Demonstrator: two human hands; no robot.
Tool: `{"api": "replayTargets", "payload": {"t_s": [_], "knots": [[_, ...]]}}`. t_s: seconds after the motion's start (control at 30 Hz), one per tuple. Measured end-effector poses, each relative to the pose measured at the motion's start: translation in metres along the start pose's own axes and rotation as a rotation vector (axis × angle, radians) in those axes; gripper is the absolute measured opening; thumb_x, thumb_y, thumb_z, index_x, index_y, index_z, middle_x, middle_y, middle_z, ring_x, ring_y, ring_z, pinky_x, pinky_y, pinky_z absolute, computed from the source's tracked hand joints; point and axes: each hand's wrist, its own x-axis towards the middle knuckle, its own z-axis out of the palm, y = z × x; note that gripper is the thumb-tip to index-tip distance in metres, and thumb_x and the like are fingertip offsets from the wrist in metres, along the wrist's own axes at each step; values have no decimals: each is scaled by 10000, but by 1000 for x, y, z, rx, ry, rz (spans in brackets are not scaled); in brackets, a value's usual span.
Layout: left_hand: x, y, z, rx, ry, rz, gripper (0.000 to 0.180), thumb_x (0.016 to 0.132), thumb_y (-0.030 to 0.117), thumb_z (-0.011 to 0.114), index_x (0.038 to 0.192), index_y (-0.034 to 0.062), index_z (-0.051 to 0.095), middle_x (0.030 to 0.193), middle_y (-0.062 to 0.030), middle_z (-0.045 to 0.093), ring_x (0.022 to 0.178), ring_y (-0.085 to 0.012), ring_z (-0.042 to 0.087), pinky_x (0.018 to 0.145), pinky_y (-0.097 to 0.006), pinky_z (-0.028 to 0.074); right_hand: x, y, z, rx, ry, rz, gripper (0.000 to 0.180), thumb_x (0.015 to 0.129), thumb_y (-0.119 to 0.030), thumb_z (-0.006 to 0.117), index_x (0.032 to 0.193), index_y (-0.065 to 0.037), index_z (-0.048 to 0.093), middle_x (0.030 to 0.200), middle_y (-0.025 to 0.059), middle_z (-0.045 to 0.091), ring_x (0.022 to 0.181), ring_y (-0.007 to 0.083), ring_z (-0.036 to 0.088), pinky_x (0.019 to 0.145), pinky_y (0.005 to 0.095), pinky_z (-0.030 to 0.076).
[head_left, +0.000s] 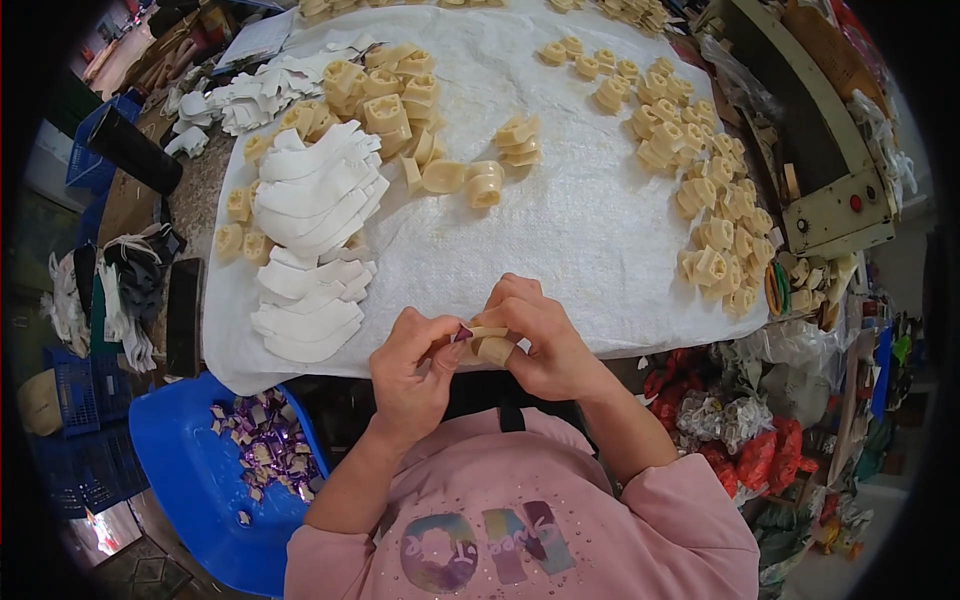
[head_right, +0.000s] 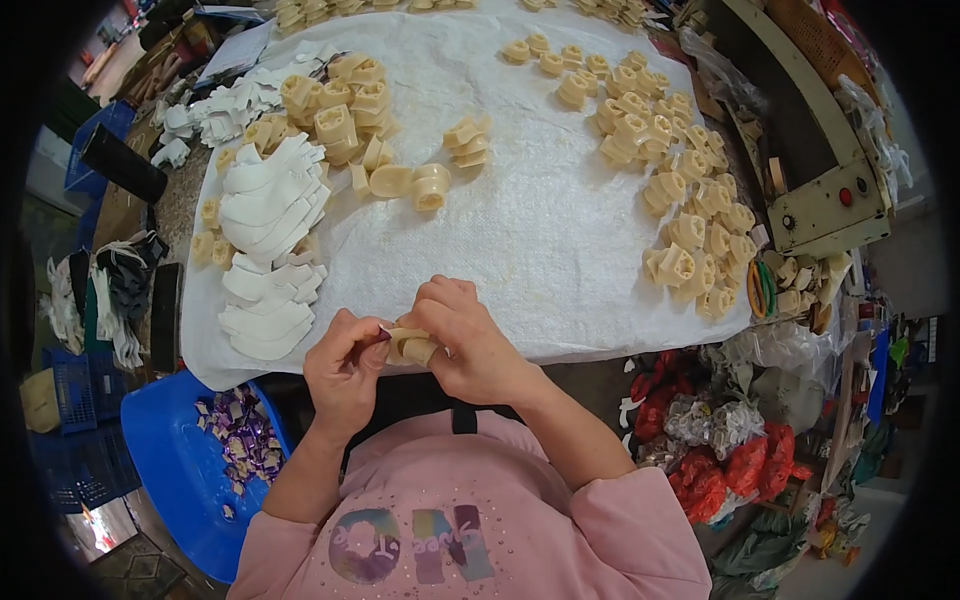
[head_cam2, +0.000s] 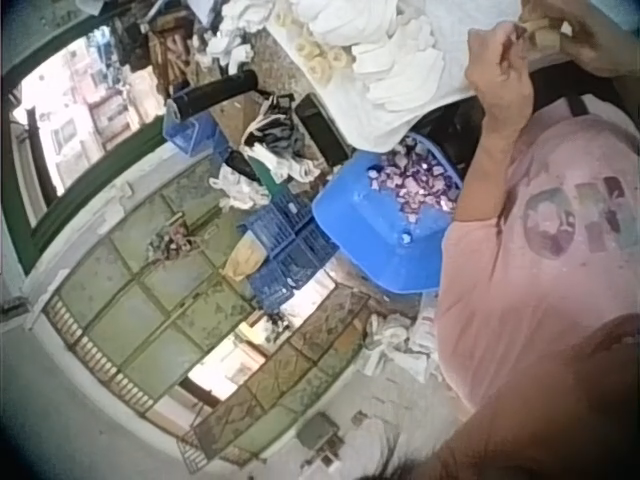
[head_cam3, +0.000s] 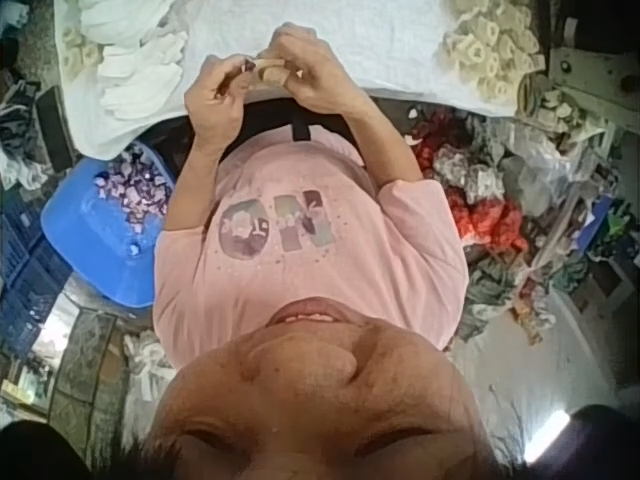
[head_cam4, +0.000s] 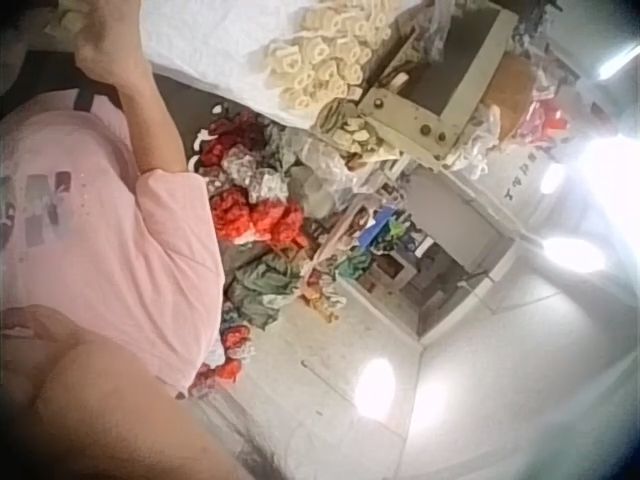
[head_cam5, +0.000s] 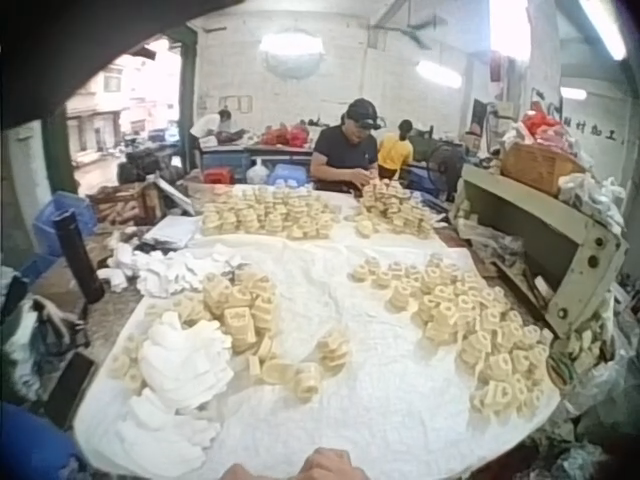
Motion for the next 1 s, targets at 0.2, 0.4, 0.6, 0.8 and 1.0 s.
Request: {"api": "replayTargets", "payload": {"t_s": [0.2,0.4,0.6,0.8,1.0], "knots": [[8,-1,1,283,17,294,78,808,44,656,783,11,589,649,-96,497,569,-226,434,484,-328,345,2,-4,5,-45,-83,-52,291,627,81,543,873,-72,554,799,58,455,827,251,447,786,360,295],[5,3,0,279,-7,292,64,770,17,674,762,24,611,661,-76,496,606,-230,443,518,-339,349,-2,0,7,-100,-141,-78,241,691,1,689,883,-77,566,818,51,554,772,235,508,798,350,341],[4,-2,-8,295,126,398,182,655,-56,700,795,47,649,672,-36,476,693,-216,448,604,-310,377,-4,2,13,-220,110,-179,328,658,-36,716,958,-79,591,995,44,589,909,225,510,829,377,328],[4,-3,-31,303,211,336,300,606,-116,656,840,72,653,736,-33,475,725,-219,458,638,-320,394,0,-22,7,-313,257,-167,305,730,-89,722,1004,-56,592,1012,84,608,843,228,550,830,377,380],[1,13,-8,45,158,456,305,597,-131,636,841,52,632,922,-110,573,864,-283,551,710,-350,457,-24,-15,30,810,338,457,330,939,-231,565,1157,9,504,1092,126,601,1021,187,583,898,338,473]]}}
